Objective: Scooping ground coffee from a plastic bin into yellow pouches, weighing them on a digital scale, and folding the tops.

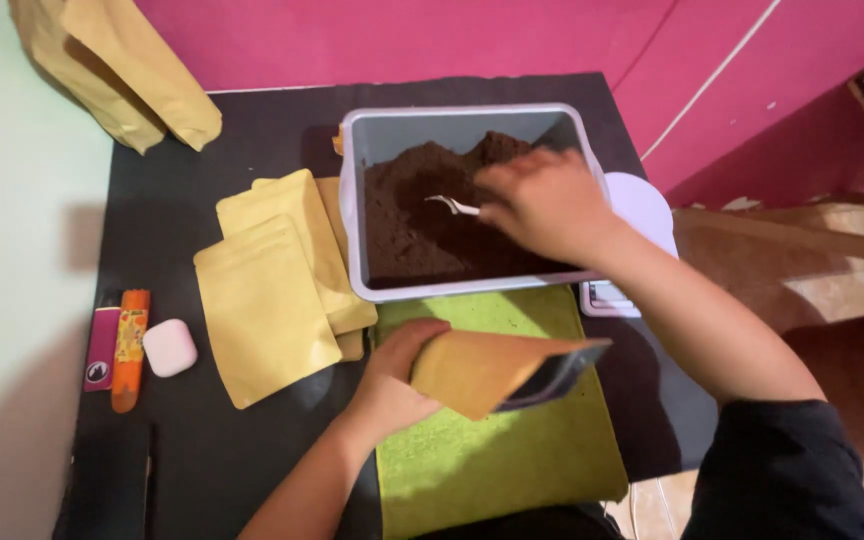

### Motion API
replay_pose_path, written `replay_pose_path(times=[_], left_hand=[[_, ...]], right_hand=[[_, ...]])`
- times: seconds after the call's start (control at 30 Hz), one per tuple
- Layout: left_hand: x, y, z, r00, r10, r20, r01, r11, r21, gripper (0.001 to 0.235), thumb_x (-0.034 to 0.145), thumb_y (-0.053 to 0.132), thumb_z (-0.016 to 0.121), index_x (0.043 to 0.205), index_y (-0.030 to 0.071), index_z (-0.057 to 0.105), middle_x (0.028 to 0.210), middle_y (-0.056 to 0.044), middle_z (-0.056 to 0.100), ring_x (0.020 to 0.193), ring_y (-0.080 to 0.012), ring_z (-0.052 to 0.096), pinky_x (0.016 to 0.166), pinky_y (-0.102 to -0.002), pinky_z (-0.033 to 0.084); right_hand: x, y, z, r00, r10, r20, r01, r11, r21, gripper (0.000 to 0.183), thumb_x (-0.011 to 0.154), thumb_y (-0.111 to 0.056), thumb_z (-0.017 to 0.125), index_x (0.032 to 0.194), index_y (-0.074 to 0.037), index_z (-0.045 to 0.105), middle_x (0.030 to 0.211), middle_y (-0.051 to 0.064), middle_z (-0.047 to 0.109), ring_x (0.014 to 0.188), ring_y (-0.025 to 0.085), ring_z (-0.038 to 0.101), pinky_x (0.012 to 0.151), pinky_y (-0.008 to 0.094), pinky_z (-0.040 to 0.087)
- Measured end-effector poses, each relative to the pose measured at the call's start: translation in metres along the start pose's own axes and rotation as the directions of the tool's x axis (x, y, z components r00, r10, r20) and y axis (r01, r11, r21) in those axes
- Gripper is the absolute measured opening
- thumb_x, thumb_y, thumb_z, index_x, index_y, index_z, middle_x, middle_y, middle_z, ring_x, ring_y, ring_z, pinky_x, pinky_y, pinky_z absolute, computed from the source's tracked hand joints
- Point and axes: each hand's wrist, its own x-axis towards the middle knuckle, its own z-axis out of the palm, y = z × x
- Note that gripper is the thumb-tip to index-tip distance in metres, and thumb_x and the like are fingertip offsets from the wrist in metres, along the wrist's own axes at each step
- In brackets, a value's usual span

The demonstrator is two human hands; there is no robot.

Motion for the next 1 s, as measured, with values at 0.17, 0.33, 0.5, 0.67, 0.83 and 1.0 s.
replay_pose_path(times=[0.17,0.33,0.5,0.67,0.83,1.0], left_hand=[[-0.002,0.006,0.004,1.000,-0.012,0.011,0.011,0.993,0.121,0.067,0.060,0.019,0.089,0.125,0.016,0.072,0.109,-0.007,0.072,0.104,-0.0295,0.073,0.094,-0.041,0.058],[0.001,0.018,-0.008,0.948,-0.217,0.233,0.201,0.975,0.092,0.073,0.073,0.018,0.086,0.139,0.016,0.055,0.135,-0.012,0.063,0.124,-0.0301,0.063,0.102,-0.046,0.054],[0.003,0.021,-0.010,0.958,-0.190,0.215,0.181,0.982,0.059,0.075,0.072,0.013,0.086,0.140,0.010,0.056,0.134,-0.014,0.063,0.124,-0.0291,0.064,0.104,-0.044,0.054],[0.002,0.017,-0.010,0.947,-0.229,0.224,0.215,0.973,0.086,0.078,0.071,0.014,0.086,0.142,0.015,0.054,0.136,-0.013,0.062,0.123,-0.0295,0.064,0.098,-0.047,0.056],[0.003,0.020,-0.011,0.929,-0.272,0.251,0.254,0.962,0.101,0.080,0.071,0.015,0.087,0.143,0.015,0.052,0.137,-0.013,0.061,0.124,-0.0305,0.063,0.097,-0.049,0.057],[0.000,0.017,-0.009,0.931,-0.269,0.246,0.248,0.962,0.112,0.080,0.071,0.017,0.087,0.143,0.013,0.052,0.136,-0.013,0.062,0.123,-0.0295,0.063,0.096,-0.048,0.057]], right_hand=[[0.012,0.015,0.064,0.997,-0.014,0.081,0.027,0.986,-0.164,0.009,0.088,-0.030,0.074,0.094,-0.025,0.078,0.077,0.000,0.073,0.073,0.025,0.073,0.067,0.041,0.053],[0.033,0.027,0.051,0.951,0.154,0.268,-0.159,0.987,-0.004,0.048,0.082,-0.004,0.051,0.118,-0.023,0.076,0.111,0.009,0.074,0.091,0.041,0.072,0.063,0.056,0.057],[0.030,0.036,0.042,0.952,0.207,0.227,-0.250,0.951,0.182,0.036,0.092,-0.013,0.043,0.107,-0.016,0.076,0.112,0.010,0.075,0.097,0.042,0.069,0.073,0.055,0.052],[0.013,0.045,0.045,0.971,0.197,0.137,-0.216,0.965,0.147,0.033,0.096,-0.013,0.047,0.108,-0.016,0.077,0.112,0.006,0.075,0.097,0.036,0.070,0.070,0.052,0.055],[0.007,0.050,0.036,0.941,0.266,0.208,-0.297,0.946,0.132,0.035,0.093,-0.015,0.044,0.105,-0.019,0.077,0.111,0.005,0.075,0.094,0.037,0.069,0.068,0.054,0.053],[0.001,0.055,0.033,0.913,0.304,0.274,-0.354,0.922,0.158,0.035,0.092,-0.016,0.046,0.105,-0.021,0.078,0.107,0.003,0.077,0.088,0.039,0.068,0.070,0.053,0.051]])
